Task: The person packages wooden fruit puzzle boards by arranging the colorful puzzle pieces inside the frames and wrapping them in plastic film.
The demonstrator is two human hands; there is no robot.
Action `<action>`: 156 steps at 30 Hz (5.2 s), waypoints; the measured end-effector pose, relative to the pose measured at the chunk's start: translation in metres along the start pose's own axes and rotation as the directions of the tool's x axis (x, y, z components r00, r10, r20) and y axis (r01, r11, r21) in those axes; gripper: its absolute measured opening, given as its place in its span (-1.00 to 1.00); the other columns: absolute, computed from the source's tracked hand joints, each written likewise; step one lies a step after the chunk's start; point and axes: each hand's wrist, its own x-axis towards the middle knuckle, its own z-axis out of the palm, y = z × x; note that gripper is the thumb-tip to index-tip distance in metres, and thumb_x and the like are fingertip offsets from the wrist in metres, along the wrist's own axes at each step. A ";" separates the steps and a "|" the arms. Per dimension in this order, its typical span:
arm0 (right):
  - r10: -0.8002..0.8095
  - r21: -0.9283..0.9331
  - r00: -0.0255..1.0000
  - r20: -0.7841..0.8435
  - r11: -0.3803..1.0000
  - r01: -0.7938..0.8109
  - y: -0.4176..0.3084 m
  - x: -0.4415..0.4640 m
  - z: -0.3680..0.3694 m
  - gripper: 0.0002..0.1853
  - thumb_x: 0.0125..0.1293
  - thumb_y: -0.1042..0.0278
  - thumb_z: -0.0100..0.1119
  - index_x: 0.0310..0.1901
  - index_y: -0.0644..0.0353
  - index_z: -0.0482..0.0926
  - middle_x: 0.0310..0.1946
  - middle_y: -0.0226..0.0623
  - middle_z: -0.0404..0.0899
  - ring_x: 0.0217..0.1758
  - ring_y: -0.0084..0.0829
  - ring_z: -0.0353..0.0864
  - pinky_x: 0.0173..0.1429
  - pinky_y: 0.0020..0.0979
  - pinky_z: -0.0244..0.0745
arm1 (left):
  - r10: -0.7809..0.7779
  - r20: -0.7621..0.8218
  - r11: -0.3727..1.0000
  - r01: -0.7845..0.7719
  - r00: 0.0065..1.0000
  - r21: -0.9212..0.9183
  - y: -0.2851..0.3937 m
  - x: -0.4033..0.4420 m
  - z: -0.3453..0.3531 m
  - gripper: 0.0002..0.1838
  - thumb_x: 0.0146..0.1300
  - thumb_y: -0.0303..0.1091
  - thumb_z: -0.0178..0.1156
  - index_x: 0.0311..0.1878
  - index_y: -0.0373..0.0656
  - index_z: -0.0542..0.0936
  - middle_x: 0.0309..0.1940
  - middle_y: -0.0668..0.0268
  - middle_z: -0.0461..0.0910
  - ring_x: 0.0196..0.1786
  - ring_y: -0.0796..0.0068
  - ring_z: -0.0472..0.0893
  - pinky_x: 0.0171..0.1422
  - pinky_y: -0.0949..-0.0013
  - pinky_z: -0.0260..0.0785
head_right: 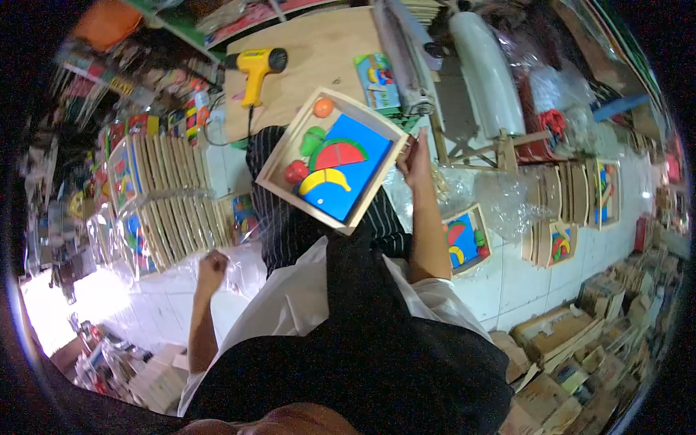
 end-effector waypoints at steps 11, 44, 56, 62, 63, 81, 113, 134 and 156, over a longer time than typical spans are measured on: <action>0.030 -0.588 0.997 -0.064 0.807 -0.062 -0.018 -0.015 0.012 -0.64 -0.04 0.43 0.17 -0.15 0.26 0.36 -0.45 -0.33 0.46 -0.59 -0.58 0.41 -0.60 -0.56 0.26 | 0.268 -0.750 0.937 0.016 0.605 0.348 -0.038 0.148 -0.176 -0.77 0.25 -0.27 0.03 -0.20 -0.26 0.48 -0.48 0.08 0.53 -0.47 0.29 0.50 -0.36 0.27 0.31; -0.429 -0.750 0.826 0.366 0.389 0.535 0.006 -0.095 0.151 -0.62 -0.04 0.57 0.03 -0.08 0.33 0.37 -0.41 -0.06 0.54 -0.31 -0.15 0.58 -0.14 -0.30 0.43 | 0.573 0.708 0.470 0.542 0.413 -0.697 0.220 0.227 0.075 -0.66 0.29 -0.26 0.04 0.06 -0.21 0.45 -0.11 0.35 0.56 -0.13 0.55 0.57 -0.02 0.46 0.42; -0.200 -0.795 0.864 0.462 0.338 0.503 -0.012 -0.075 0.157 -0.67 -0.03 0.54 -0.07 -0.16 0.40 0.45 -0.34 0.08 0.54 -0.22 -0.07 0.55 -0.08 -0.31 0.41 | 0.551 0.524 0.169 0.528 0.650 -0.832 0.162 0.197 0.059 -0.41 0.18 0.00 0.10 0.15 -0.23 0.35 0.02 0.25 0.49 0.01 0.44 0.51 0.10 0.37 0.35; -0.128 -0.863 0.920 0.370 0.320 0.392 -0.020 -0.079 0.147 -0.66 -0.03 0.54 -0.09 -0.15 0.40 0.45 -0.34 0.02 0.55 -0.25 -0.18 0.56 -0.10 -0.33 0.41 | 0.522 0.461 0.084 0.495 0.718 -0.865 0.142 0.185 0.060 -0.29 0.10 0.08 0.17 0.20 -0.23 0.31 0.06 0.22 0.46 0.07 0.40 0.48 0.17 0.33 0.31; -0.125 -0.869 0.928 0.350 0.327 0.372 -0.024 -0.086 0.153 -0.65 -0.03 0.55 -0.10 -0.14 0.40 0.46 -0.36 -0.01 0.56 -0.29 -0.23 0.55 -0.12 -0.36 0.41 | 0.523 0.453 0.074 0.491 0.722 -0.868 0.141 0.183 0.060 -0.27 0.09 0.09 0.19 0.20 -0.23 0.30 0.07 0.21 0.46 0.08 0.40 0.47 0.18 0.33 0.30; -0.187 -0.867 0.924 0.335 0.324 0.380 -0.016 -0.085 0.127 -0.66 -0.05 0.57 -0.07 -0.17 0.40 0.48 -0.41 -0.05 0.56 -0.34 -0.25 0.55 -0.19 -0.37 0.43 | 0.501 0.378 0.137 0.361 0.778 -0.923 0.141 0.159 0.038 -0.13 -0.10 0.14 0.24 0.18 -0.33 0.32 0.11 0.06 0.41 0.12 0.18 0.45 0.24 0.13 0.28; -0.161 -0.961 0.956 0.245 0.092 0.261 0.007 -0.052 0.132 -0.72 0.02 0.43 0.07 -0.22 0.40 0.50 -0.43 0.10 0.56 -0.32 -0.02 0.59 -0.20 -0.22 0.44 | -0.116 -0.037 0.097 -0.026 0.993 -0.995 0.121 0.114 0.062 -0.80 0.18 -0.36 0.20 -0.51 -0.07 0.41 -0.53 0.55 0.43 -0.42 0.79 0.37 -0.33 0.63 0.21; -0.182 -0.953 0.939 0.293 0.028 0.303 -0.004 -0.051 0.159 -0.72 0.01 0.41 0.04 -0.24 0.39 0.53 -0.43 0.12 0.55 -0.29 0.02 0.58 -0.18 -0.18 0.42 | 0.173 -0.117 0.593 -0.198 0.978 -0.781 0.145 0.118 0.000 -0.71 -0.01 -0.44 0.34 -0.59 -0.12 0.36 -0.55 0.53 0.31 -0.43 0.70 0.29 -0.29 0.57 0.13; -0.283 -0.973 0.959 -0.020 0.227 0.047 -0.044 0.000 0.105 -0.75 0.04 0.31 0.06 -0.43 0.38 0.54 -0.65 -0.15 0.50 -0.60 -0.32 0.48 -0.46 -0.27 0.33 | -0.072 -0.098 0.641 -0.029 0.993 -0.767 0.050 0.046 -0.059 -0.74 0.00 -0.40 0.36 -0.23 -0.27 0.58 -0.36 0.35 0.60 -0.30 0.61 0.53 -0.18 0.51 0.38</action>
